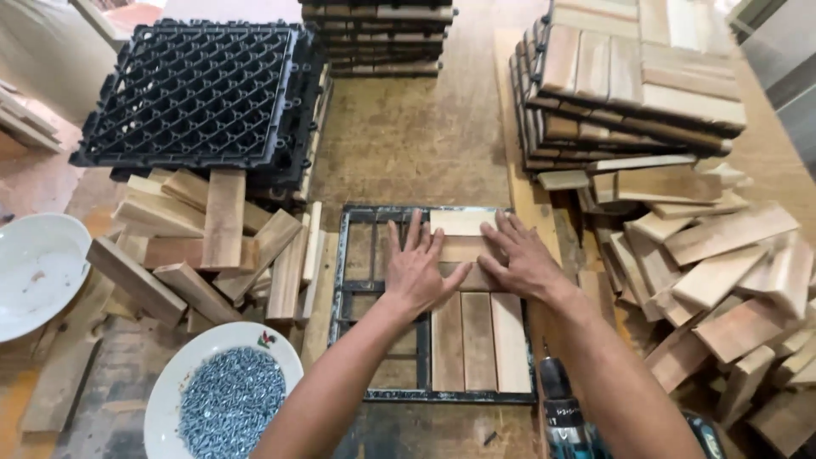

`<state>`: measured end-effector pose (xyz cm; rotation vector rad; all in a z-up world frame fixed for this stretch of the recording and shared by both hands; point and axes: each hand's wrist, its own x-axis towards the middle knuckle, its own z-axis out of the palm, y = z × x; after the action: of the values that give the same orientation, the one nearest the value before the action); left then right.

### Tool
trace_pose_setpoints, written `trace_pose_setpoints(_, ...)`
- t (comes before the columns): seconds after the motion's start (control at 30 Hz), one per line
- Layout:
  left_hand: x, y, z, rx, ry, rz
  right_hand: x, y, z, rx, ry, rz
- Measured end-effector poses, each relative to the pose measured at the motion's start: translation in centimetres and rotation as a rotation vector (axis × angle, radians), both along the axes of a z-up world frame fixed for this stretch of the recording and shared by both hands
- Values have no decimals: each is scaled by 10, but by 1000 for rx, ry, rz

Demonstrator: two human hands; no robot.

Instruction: Assembling wooden interlocking floor tiles by screwing wooden slats onto a plastic grid base using a power drill.

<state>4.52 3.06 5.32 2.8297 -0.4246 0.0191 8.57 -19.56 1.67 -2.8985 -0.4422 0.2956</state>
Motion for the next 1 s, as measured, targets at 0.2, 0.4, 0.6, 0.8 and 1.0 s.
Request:
trace_pose_setpoints(0.2,1,5,-12,-134,181,8,49,-77,15,-110,-960,-253)
trace_pose_setpoints(0.4,19,2,25,73,301,66,31,-120,109,-150,-162,-514)
trace_pose_setpoints(0.6,25,-16,-2,-34,300,-65,36,-187,52,-148,-795,-171)
trace_pose_setpoints(0.8,57,27,-69,-480,222,-153,-2,-35,91,572,-432,-199)
trace_pose_setpoints(1.0,54,66,-95,-841,-208,222,-15,103,84,561,2,-408)
